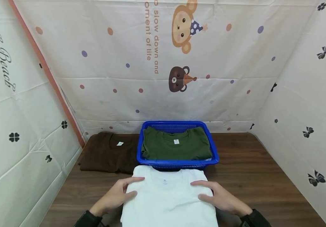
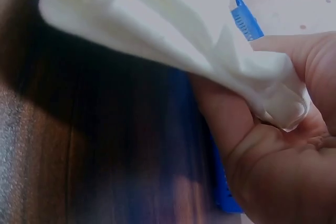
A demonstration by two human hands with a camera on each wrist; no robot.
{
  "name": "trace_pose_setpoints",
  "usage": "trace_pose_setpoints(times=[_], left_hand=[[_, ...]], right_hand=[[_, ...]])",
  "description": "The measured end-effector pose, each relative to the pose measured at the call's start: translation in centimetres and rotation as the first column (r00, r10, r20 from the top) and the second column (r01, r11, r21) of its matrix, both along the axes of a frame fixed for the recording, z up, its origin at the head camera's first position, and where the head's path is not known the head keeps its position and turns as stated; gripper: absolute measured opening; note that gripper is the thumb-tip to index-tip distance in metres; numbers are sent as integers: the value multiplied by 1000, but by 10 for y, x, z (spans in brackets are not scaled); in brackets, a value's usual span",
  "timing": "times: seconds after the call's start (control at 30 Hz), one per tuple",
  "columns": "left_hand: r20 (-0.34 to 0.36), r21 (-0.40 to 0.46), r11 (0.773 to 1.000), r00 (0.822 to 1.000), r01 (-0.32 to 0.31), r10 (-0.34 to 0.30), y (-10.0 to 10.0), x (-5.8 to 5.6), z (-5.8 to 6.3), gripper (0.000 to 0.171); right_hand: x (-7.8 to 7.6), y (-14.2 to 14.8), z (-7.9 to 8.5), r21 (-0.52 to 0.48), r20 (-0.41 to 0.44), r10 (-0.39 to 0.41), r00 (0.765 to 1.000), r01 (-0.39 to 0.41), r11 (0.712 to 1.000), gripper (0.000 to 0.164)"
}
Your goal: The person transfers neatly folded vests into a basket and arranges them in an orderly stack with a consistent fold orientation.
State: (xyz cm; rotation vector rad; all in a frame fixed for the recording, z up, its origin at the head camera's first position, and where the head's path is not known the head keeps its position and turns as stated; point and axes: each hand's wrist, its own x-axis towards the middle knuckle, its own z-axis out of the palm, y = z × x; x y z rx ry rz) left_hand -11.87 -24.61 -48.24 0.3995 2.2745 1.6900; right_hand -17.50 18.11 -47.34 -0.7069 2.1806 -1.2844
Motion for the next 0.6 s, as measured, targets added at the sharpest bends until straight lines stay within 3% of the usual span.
trace_pose_setpoints(times=[0.23,0.6], left_hand=[[-31,24,999,999,23,-23,-2,3,19,46],[2,10,1000,1000,1,-1,-6,5,41,47]], right_hand=[[6,3,7,-19,-32,-8,999,7,1000,42],[15,1,33,-52,-119,3,993,-9,999,45]])
